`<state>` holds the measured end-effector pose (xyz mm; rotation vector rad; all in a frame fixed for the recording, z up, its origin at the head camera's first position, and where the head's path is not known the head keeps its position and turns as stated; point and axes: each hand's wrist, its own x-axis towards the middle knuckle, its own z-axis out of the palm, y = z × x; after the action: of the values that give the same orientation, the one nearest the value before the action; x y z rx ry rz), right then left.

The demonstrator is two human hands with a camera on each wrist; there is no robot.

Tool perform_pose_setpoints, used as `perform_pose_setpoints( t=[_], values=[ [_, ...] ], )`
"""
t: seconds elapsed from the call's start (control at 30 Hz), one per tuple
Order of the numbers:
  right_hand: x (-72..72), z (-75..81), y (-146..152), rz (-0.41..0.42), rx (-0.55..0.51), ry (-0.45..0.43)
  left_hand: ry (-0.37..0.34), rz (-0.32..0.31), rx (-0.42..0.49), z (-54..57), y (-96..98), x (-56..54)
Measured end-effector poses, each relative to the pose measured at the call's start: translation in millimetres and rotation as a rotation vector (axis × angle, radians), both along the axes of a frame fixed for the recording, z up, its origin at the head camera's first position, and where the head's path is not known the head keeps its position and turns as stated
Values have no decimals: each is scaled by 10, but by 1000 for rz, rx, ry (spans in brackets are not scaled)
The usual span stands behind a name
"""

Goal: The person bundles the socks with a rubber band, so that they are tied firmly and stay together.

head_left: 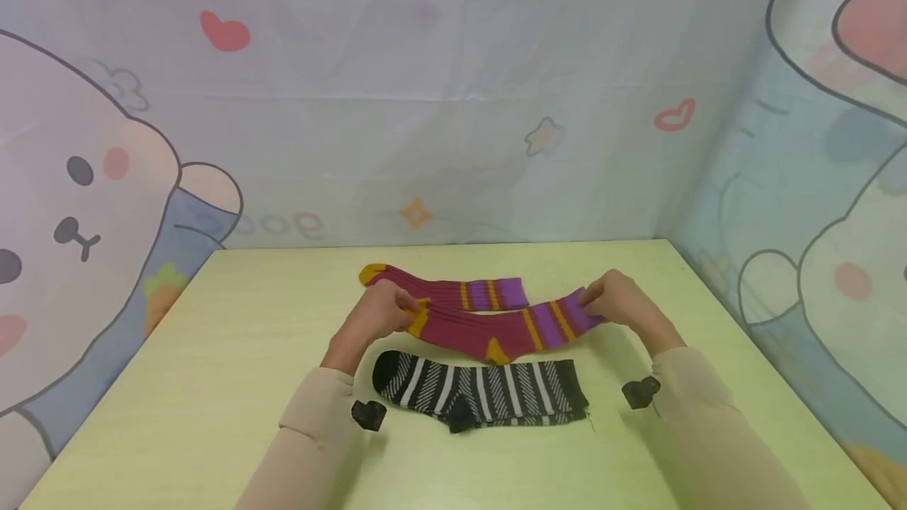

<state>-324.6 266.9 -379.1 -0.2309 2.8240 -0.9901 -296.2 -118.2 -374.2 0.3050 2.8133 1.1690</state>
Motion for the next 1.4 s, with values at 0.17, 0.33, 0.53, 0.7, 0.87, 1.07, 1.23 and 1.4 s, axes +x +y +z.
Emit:
perform_pose_setpoints(
  t=[0.17,0.33,0.53,0.7,0.87,1.07,1.23,1.4],
  values=[
    [124,98,-11,37,-10,17,-1,-6,30,46,-73,54],
    [285,180,-32,80,-50,-23,9,-11,30,65,-170,124],
    [478,210,-57,137,-102,-77,-16,-50,42,97,-331,233],
    [576,254,-53,166,-137,-89,-44,-148,83,244,-511,310],
    [654,293,-61,228,-157,-138,-114,-234,78,385,-664,383],
    [714,256,-127,318,-156,-199,-187,-301,24,411,-710,411],
    [737,192,-180,327,-134,-211,-213,-304,6,326,-690,383],
    [740,140,-210,311,-98,-207,-213,-288,-16,234,-626,348]
  ],
)
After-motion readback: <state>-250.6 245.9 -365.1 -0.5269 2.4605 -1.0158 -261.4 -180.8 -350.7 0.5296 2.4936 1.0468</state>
